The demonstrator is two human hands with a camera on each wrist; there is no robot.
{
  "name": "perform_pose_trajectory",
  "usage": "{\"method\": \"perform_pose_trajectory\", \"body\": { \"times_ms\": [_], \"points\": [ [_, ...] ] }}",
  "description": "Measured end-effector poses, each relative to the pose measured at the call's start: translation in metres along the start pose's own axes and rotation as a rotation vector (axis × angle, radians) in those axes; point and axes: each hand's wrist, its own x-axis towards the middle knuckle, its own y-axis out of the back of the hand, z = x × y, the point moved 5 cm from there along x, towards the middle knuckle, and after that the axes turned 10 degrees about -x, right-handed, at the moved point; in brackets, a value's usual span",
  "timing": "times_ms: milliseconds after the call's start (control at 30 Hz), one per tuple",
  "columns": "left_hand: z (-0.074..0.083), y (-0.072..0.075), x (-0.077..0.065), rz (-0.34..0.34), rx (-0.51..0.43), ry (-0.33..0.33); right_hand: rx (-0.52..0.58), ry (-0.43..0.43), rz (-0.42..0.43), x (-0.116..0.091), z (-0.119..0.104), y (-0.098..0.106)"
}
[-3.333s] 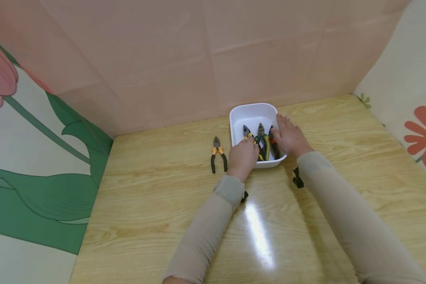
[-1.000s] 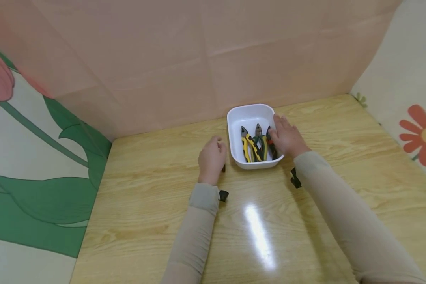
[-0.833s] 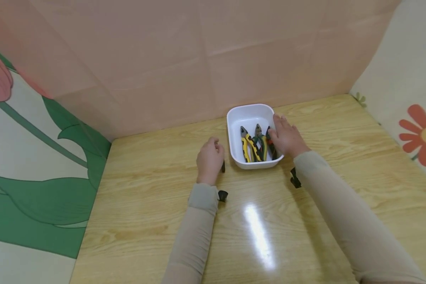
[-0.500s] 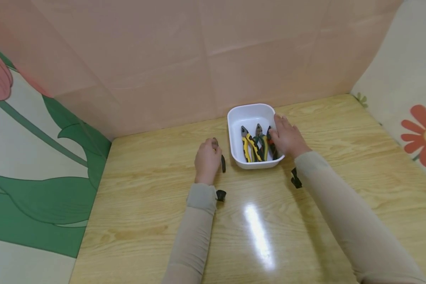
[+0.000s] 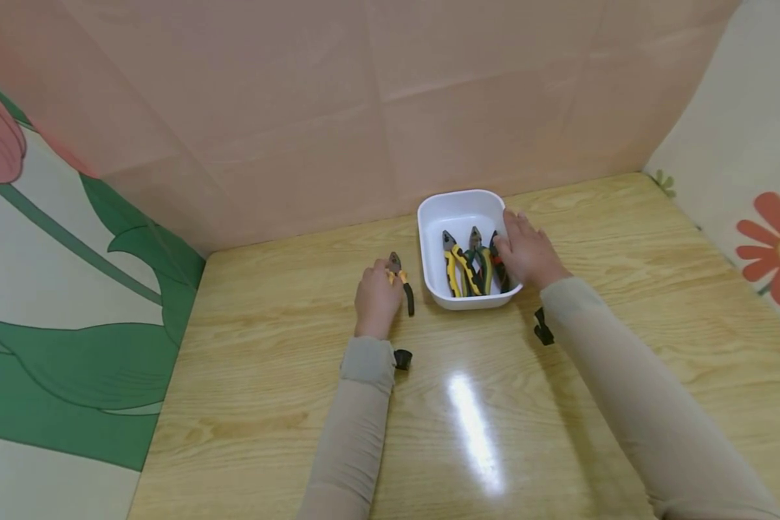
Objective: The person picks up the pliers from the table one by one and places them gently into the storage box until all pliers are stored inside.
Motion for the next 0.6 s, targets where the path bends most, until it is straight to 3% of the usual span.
{"method": "perform_pose_trajectory", "body": {
  "times_ms": [600],
  "points": [
    [-0.015, -0.006, 0.003, -0.043, 0.007, 0.076, 0.015, -0.012, -0.008, -0.001, 0.000, 0.001]
  ]
}}
